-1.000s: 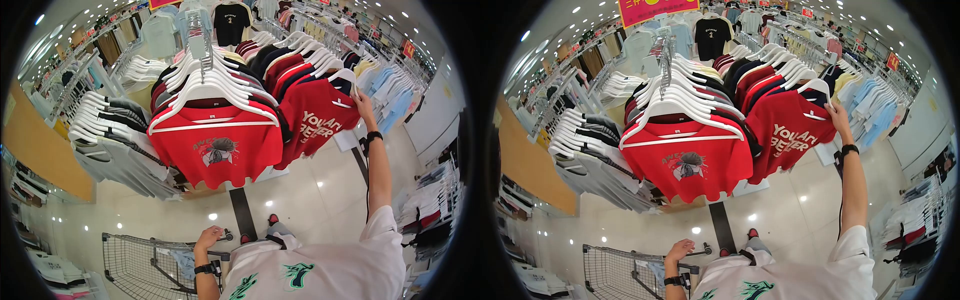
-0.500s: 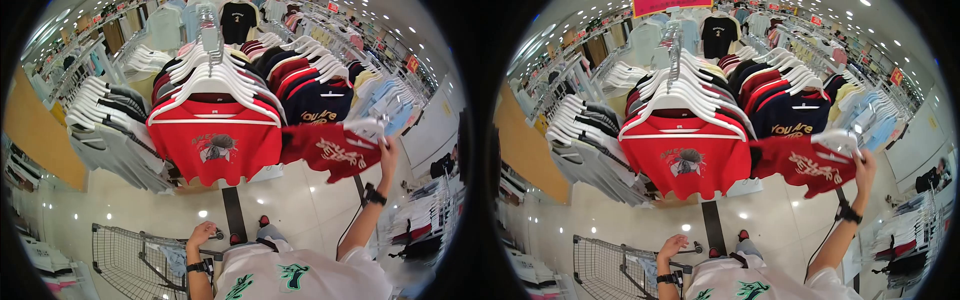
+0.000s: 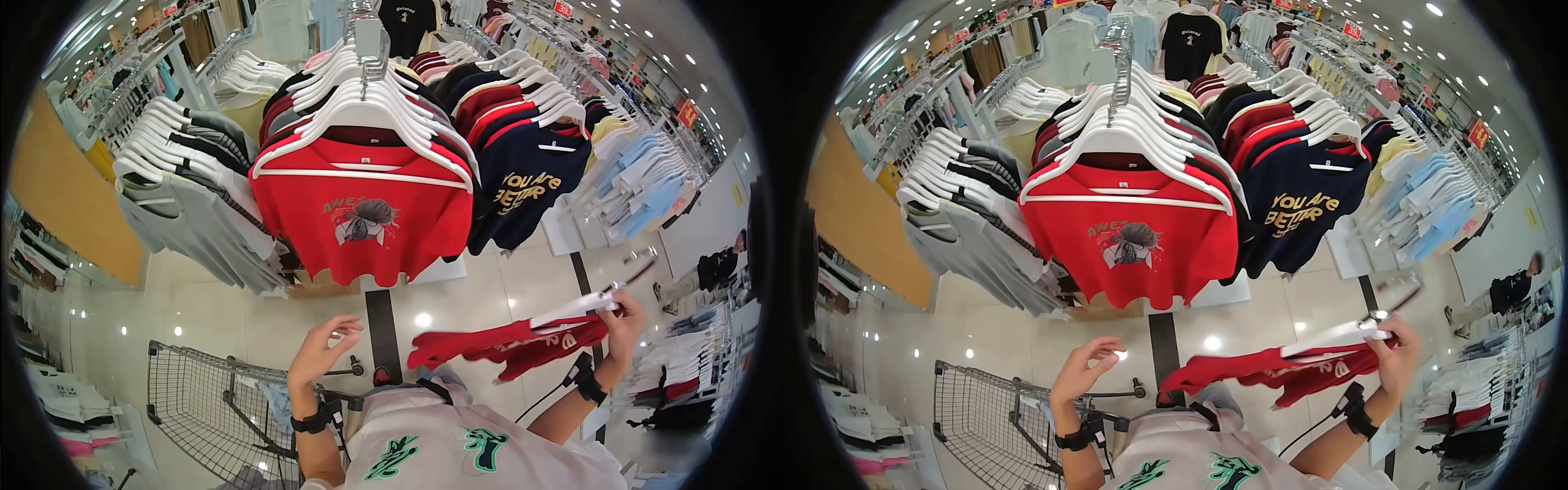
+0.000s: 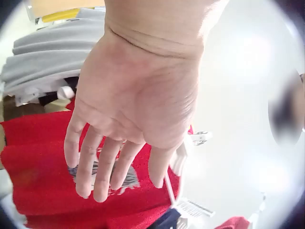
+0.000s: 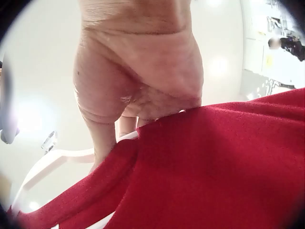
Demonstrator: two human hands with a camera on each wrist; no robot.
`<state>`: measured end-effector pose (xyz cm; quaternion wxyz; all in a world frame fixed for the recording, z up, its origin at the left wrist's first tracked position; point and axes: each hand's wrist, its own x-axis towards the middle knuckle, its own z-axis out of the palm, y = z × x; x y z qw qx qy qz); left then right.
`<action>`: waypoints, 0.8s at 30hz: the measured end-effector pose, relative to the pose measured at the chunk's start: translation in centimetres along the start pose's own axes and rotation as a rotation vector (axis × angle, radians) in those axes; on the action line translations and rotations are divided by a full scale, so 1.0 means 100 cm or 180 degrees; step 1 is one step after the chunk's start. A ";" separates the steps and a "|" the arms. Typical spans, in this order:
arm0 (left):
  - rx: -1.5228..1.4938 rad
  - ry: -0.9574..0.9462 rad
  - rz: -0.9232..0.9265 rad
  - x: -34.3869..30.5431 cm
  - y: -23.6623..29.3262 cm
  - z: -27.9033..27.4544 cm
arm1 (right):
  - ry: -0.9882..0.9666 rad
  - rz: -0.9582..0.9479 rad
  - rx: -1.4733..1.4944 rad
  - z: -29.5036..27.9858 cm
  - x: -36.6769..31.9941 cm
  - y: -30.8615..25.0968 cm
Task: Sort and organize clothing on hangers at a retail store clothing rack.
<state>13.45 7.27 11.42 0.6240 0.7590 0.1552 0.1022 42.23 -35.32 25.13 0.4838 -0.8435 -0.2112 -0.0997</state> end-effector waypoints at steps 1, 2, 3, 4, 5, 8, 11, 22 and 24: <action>-0.0033 -0.0086 0.0316 -0.003 0.015 0.001 | -0.0401 -0.0102 -0.0105 0.021 0.006 -0.009; -0.0029 -0.0086 0.0322 0.004 0.029 0.005 | -0.0412 -0.0065 -0.0172 0.034 0.007 -0.023; 0.0046 -0.0114 0.0598 0.006 0.041 0.011 | -0.0458 -0.0025 -0.0229 0.047 0.006 -0.036; 0.0130 -0.0126 0.0858 0.002 0.047 0.015 | -0.0642 -0.0016 -0.0068 0.066 0.005 -0.045; 0.0133 -0.0126 0.0863 0.006 0.051 0.023 | -0.0771 -0.0009 0.0071 0.081 0.007 -0.050; 0.0412 0.0122 0.0727 0.004 0.060 0.033 | -0.1098 -0.0077 0.0095 0.124 0.009 -0.063; 0.0377 0.0403 0.0266 -0.006 0.046 0.030 | -0.1211 -0.0039 0.0024 0.147 0.006 -0.081; -0.0105 0.1832 0.0144 -0.061 0.011 -0.024 | -0.2361 -0.0446 0.0872 0.193 0.022 -0.075; 0.0073 0.1950 0.0288 -0.065 0.014 -0.026 | -0.2769 -0.0306 0.1019 0.198 0.024 -0.055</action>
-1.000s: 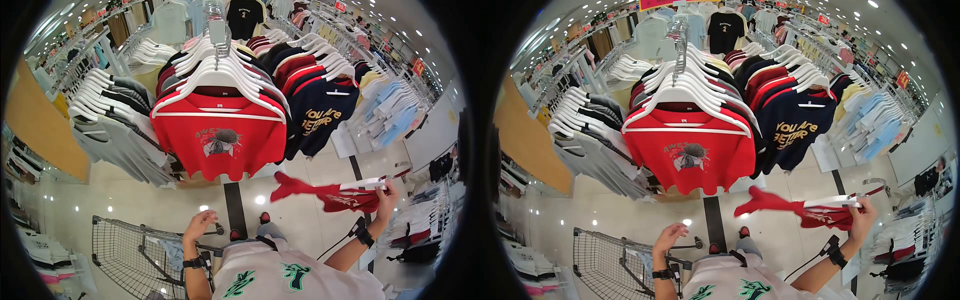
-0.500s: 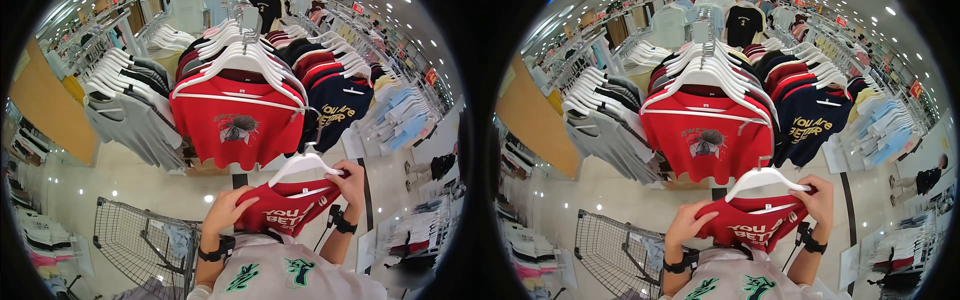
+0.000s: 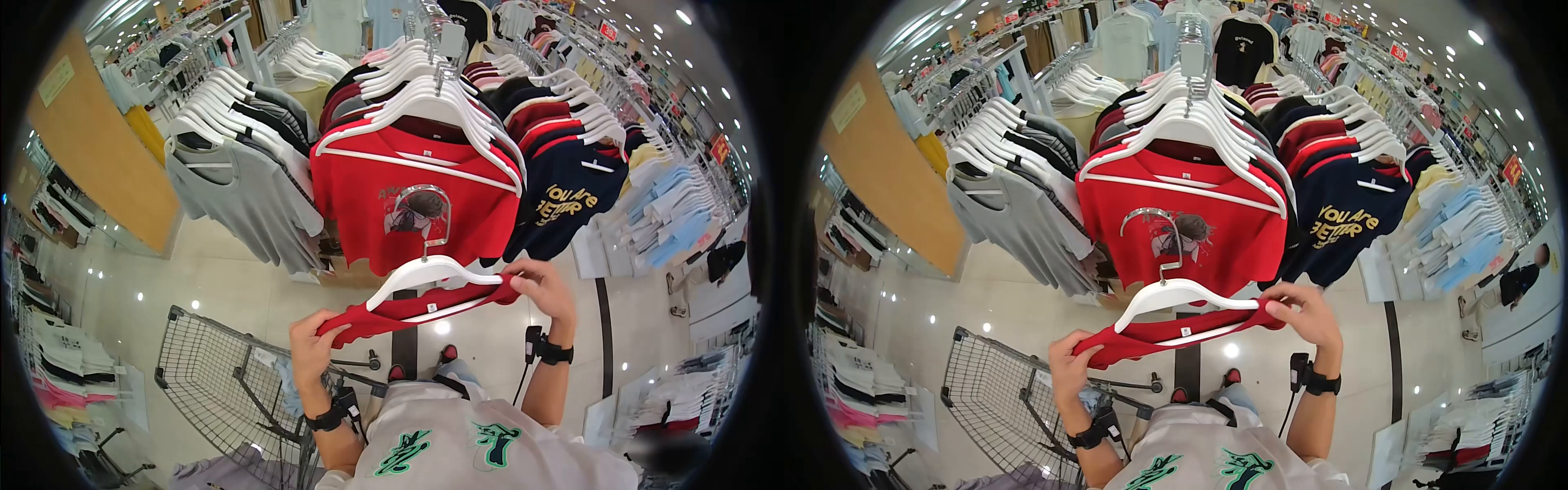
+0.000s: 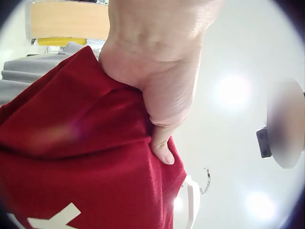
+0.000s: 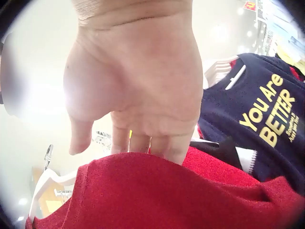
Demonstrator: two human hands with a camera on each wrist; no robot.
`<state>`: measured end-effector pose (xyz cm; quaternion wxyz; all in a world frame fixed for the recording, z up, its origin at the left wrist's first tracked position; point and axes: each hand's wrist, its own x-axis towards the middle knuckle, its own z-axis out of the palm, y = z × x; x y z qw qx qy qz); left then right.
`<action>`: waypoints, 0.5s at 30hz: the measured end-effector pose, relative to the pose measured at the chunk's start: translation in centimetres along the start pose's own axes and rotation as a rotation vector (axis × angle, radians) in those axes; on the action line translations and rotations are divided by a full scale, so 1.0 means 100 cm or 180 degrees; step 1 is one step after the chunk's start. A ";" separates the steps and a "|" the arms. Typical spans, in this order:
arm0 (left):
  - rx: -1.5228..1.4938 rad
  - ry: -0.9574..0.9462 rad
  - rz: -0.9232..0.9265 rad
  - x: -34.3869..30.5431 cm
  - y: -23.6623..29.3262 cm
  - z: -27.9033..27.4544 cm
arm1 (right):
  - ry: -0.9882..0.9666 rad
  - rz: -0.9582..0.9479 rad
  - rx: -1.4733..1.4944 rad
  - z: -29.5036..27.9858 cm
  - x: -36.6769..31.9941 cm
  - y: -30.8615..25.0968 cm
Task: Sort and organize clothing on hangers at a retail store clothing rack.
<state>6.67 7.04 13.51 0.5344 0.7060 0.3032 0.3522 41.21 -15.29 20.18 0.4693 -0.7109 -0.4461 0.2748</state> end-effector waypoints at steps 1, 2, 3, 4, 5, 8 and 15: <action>-0.0184 0.0092 -0.0170 -0.001 0.003 -0.001 | -0.0086 -0.0059 -0.0031 0.005 0.000 0.010; -0.0368 0.0185 -0.0332 -0.001 0.005 -0.002 | -0.0096 0.0072 0.0020 0.010 0.000 0.019; -0.0380 0.0218 -0.0310 0.000 0.003 -0.003 | -0.0104 0.0200 0.0074 0.016 0.000 0.027; -0.0413 0.0235 -0.0406 -0.001 -0.001 -0.006 | -0.0093 0.0222 -0.0002 0.021 0.001 0.033; -0.0442 0.0244 -0.0507 -0.002 -0.005 -0.008 | -0.0104 0.0206 -0.0006 0.027 0.002 0.031; -0.0450 0.0412 -0.0254 -0.002 -0.017 -0.012 | 0.0206 0.0276 0.0465 0.047 0.004 0.013; 0.0690 -0.0499 -0.0377 0.006 -0.015 -0.011 | 0.0037 -0.0172 -0.0413 0.065 0.009 -0.016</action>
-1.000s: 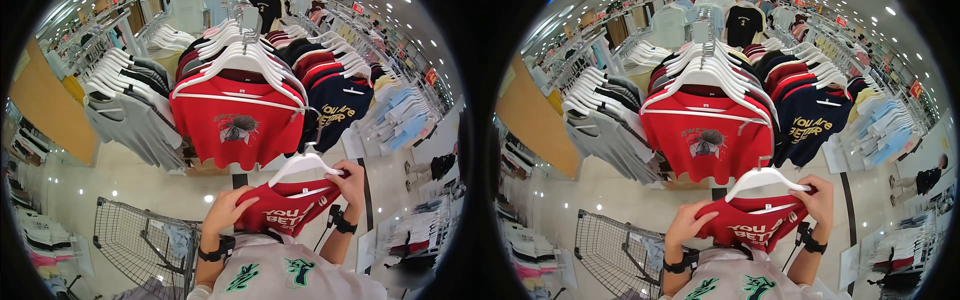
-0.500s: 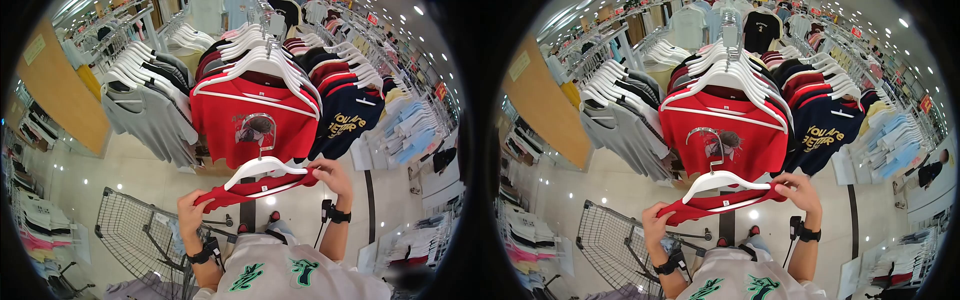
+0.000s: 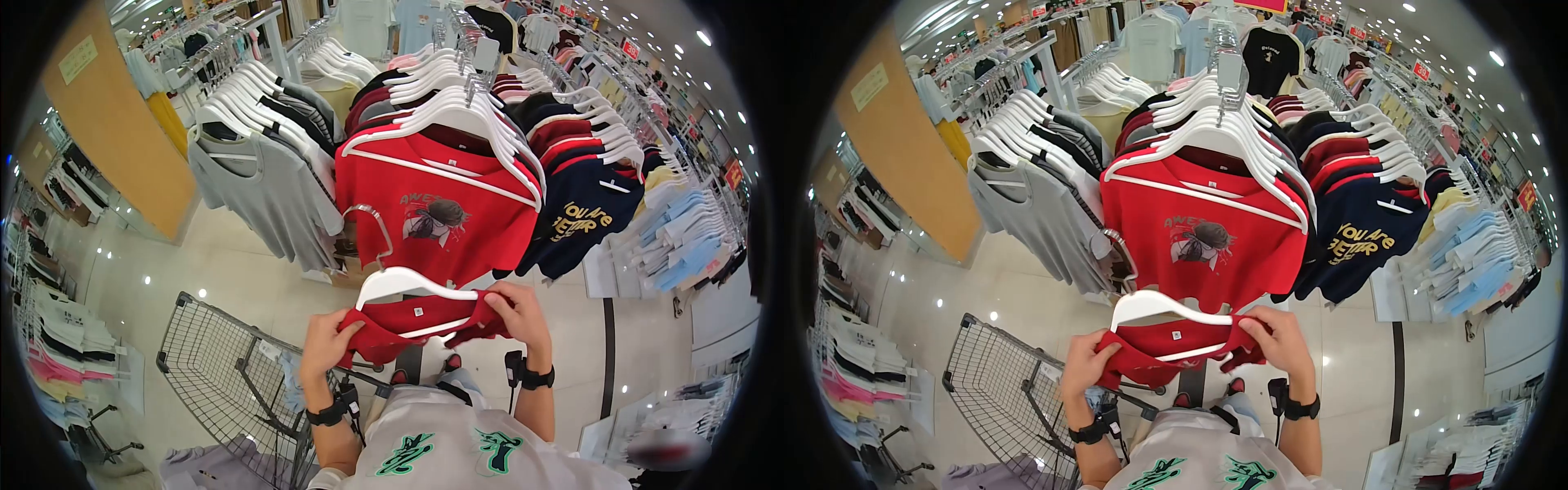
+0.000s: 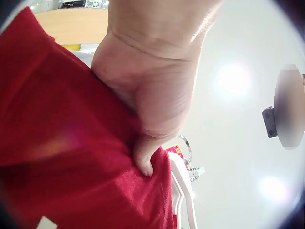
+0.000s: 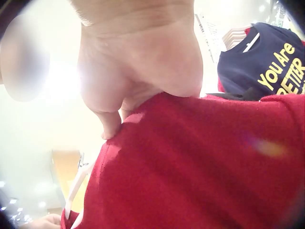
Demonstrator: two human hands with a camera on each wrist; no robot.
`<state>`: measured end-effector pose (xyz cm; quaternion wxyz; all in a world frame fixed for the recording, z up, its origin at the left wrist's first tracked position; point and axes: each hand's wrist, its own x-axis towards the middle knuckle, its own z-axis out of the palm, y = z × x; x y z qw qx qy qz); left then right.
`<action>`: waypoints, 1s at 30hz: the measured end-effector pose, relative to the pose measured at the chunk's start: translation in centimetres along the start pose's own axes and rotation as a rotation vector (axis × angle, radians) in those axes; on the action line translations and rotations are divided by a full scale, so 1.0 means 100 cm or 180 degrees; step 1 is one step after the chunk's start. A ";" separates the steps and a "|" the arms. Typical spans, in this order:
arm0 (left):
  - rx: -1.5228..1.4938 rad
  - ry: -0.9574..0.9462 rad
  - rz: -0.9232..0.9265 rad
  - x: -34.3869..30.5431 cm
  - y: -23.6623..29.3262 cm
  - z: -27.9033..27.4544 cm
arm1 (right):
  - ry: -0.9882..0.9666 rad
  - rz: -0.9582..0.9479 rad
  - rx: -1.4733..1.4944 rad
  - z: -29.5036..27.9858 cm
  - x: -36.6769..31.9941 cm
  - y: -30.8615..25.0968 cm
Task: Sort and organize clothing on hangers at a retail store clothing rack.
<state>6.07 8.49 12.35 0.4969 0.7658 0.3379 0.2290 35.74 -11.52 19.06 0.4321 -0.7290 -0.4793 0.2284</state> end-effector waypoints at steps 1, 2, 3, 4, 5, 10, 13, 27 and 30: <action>-0.0067 0.0037 0.0081 0.001 0.001 0.006 | 0.0039 -0.0122 -0.0155 0.004 0.000 -0.004; -0.0135 0.0066 0.0165 0.002 0.002 0.010 | 0.0084 -0.0239 -0.0310 0.006 0.001 -0.009; -0.0142 0.0123 0.0151 0.001 0.001 0.014 | 0.0074 -0.0273 -0.0378 0.006 0.001 -0.010; -0.0140 0.0120 0.0162 0.001 0.000 0.016 | 0.0086 -0.0277 -0.0379 0.005 0.001 -0.011; -0.0147 0.0115 0.0151 0.001 -0.001 0.017 | 0.0080 -0.0270 -0.0400 0.005 0.001 -0.013; -0.0612 0.0261 0.0129 0.004 -0.005 0.030 | 0.0062 -0.0554 -0.0584 0.010 0.003 -0.010; -0.1182 0.0657 0.0291 0.007 -0.008 0.034 | -0.0064 -0.0363 -0.0396 0.015 0.004 -0.008; -0.1880 0.0953 0.0064 -0.028 -0.039 -0.016 | -0.0386 0.0283 -0.0144 0.005 -0.006 0.040; -0.1961 0.1052 0.0132 -0.028 -0.045 -0.007 | -0.0257 0.0050 0.0114 0.017 -0.003 0.047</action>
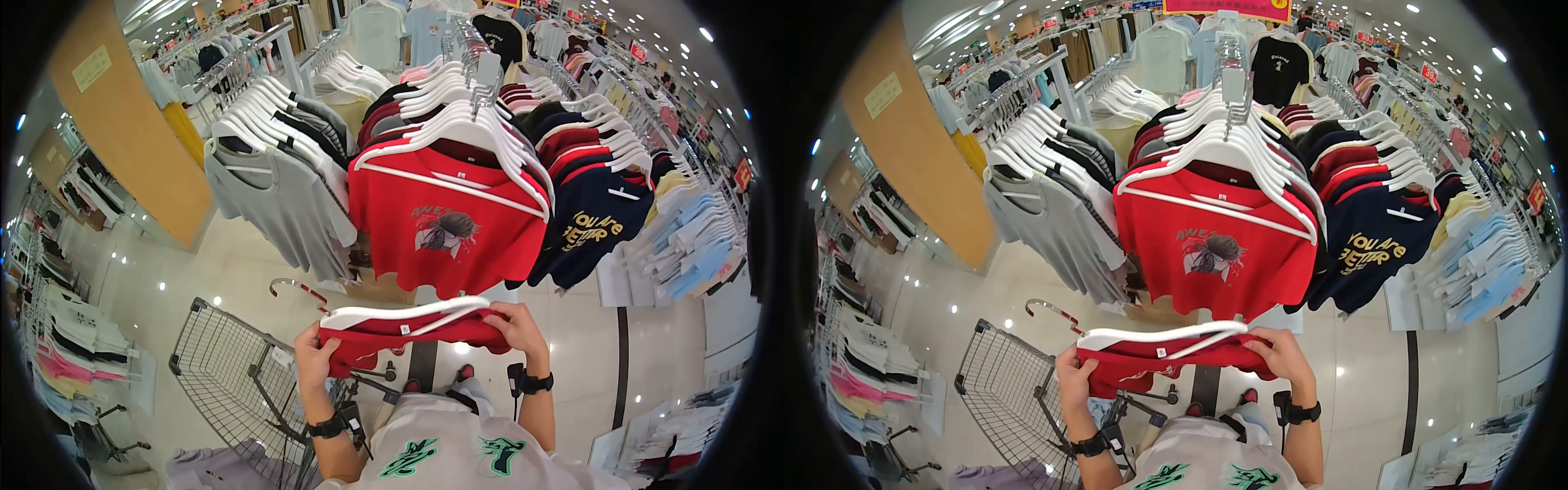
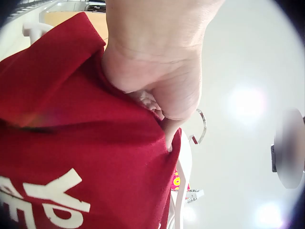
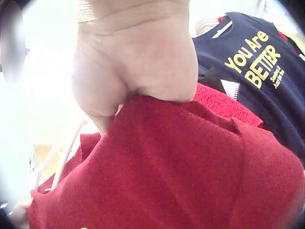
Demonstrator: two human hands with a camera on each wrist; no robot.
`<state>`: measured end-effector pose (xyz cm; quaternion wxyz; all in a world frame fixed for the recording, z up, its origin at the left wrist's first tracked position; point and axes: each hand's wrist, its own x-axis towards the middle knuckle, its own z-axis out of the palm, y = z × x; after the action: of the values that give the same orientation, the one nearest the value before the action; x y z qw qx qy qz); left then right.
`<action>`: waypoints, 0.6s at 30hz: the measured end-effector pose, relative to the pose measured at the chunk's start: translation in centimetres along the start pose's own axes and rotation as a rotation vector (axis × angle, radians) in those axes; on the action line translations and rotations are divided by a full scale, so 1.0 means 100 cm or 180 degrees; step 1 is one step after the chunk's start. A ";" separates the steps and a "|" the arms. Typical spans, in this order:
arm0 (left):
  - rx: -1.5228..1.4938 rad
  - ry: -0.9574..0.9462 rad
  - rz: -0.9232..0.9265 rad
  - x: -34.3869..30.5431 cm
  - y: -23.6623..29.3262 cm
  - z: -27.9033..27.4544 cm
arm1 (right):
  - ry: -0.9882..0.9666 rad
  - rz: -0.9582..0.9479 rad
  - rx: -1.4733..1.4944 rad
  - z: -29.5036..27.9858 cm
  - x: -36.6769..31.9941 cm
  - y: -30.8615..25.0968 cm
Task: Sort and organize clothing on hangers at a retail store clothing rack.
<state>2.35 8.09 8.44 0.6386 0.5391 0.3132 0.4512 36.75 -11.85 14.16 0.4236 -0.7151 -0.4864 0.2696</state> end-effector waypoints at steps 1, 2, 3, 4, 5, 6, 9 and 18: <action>0.0055 0.0032 0.0014 0.000 0.001 0.002 | 0.0076 0.0060 0.0176 0.005 0.003 0.003; 0.0069 0.0025 0.0013 -0.001 0.001 0.003 | 0.0081 0.0063 0.0190 0.009 0.003 0.004; -0.0030 0.0080 0.0078 0.001 -0.001 0.004 | -0.0005 -0.0012 0.0054 0.011 0.004 0.005; -0.0137 0.0131 0.0148 0.003 -0.003 0.005 | -0.0085 -0.0090 -0.0088 0.014 0.006 0.006; -0.0144 0.0109 0.0155 0.005 -0.003 0.008 | -0.0092 -0.0260 -0.0205 0.023 0.007 0.006; -0.0269 0.0207 0.0126 0.005 -0.004 0.011 | -0.0069 -0.0251 -0.0214 0.031 0.004 0.004; -0.0487 0.0241 0.0082 0.006 -0.006 0.022 | -0.0767 -0.0085 -0.0394 0.058 0.000 -0.010; 0.0880 -0.0979 -0.0500 -0.001 0.001 0.050 | -0.0221 0.0034 0.0639 0.014 -0.023 -0.064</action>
<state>6.71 6.03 9.67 0.6319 0.6580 0.3120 0.2652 31.77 -12.39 19.00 0.4745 -0.6619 -0.4675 0.3438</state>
